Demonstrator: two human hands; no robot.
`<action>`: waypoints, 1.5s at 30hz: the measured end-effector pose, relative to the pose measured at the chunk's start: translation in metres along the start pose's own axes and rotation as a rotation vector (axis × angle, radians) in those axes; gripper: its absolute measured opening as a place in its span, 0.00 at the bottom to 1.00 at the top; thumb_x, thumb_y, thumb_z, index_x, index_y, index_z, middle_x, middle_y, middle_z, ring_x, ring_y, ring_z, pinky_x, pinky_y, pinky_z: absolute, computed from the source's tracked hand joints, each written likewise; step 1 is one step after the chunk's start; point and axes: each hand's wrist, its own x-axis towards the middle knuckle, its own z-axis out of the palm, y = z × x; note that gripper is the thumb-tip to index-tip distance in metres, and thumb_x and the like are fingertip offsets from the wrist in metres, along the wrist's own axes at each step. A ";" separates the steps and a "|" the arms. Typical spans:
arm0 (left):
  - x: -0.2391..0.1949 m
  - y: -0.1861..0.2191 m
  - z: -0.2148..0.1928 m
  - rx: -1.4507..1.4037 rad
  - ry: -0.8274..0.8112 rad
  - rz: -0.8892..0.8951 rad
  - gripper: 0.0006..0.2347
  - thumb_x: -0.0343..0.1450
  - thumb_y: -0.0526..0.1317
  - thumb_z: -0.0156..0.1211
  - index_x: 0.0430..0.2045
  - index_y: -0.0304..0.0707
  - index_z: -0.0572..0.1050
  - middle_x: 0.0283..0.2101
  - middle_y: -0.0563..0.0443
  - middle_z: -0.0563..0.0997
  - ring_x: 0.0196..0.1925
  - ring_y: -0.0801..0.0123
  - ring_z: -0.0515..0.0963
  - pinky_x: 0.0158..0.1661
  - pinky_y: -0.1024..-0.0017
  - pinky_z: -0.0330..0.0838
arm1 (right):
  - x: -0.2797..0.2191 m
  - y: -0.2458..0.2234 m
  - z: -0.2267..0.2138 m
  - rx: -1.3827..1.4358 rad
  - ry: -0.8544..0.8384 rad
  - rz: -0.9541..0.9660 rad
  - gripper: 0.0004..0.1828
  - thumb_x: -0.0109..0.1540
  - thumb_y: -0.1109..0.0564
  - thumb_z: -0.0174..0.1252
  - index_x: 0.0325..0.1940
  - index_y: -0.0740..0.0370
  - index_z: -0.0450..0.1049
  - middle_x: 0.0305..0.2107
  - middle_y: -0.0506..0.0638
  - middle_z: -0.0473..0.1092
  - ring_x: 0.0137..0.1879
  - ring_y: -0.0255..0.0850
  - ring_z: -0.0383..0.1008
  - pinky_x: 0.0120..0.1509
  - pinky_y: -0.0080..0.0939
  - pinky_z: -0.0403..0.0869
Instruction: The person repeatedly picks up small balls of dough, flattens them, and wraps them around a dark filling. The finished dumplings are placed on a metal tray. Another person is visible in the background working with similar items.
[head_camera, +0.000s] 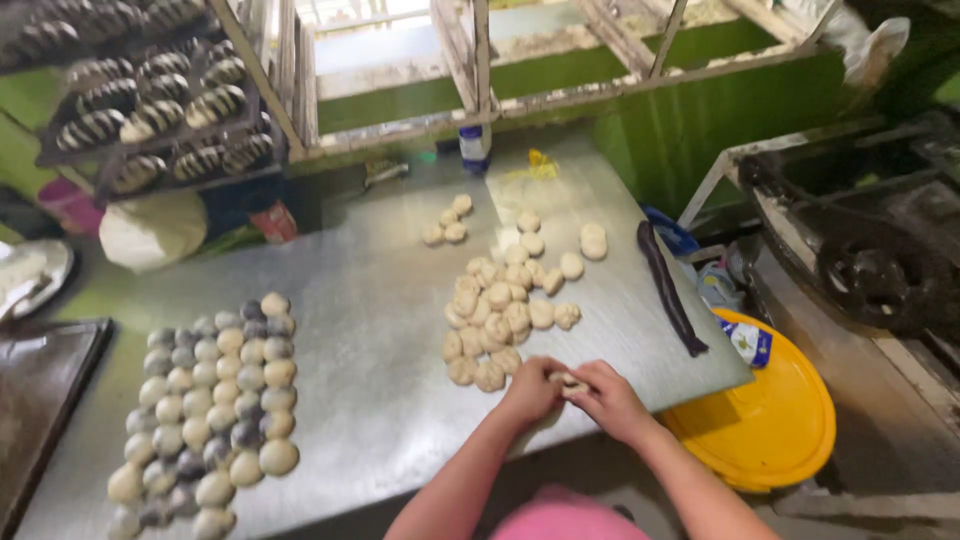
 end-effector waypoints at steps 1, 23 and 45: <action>-0.005 0.015 -0.013 0.008 0.010 0.025 0.12 0.65 0.36 0.53 0.36 0.41 0.84 0.39 0.48 0.87 0.43 0.66 0.84 0.47 0.67 0.75 | 0.006 -0.004 -0.003 -0.009 0.016 -0.021 0.20 0.59 0.53 0.69 0.54 0.59 0.79 0.42 0.50 0.75 0.50 0.42 0.76 0.59 0.38 0.72; -0.014 -0.003 0.034 0.740 0.289 0.397 0.10 0.70 0.52 0.61 0.36 0.52 0.80 0.36 0.53 0.74 0.41 0.53 0.76 0.37 0.62 0.73 | 0.010 0.042 -0.012 -0.605 0.002 -0.284 0.03 0.59 0.48 0.61 0.32 0.45 0.77 0.31 0.42 0.68 0.38 0.45 0.75 0.38 0.44 0.76; 0.093 0.044 -0.075 0.549 0.514 0.483 0.23 0.62 0.40 0.73 0.52 0.36 0.76 0.56 0.33 0.73 0.56 0.37 0.74 0.56 0.50 0.69 | -0.034 0.166 -0.123 -0.978 0.553 0.118 0.28 0.62 0.33 0.63 0.60 0.47 0.79 0.39 0.44 0.71 0.48 0.45 0.70 0.62 0.54 0.66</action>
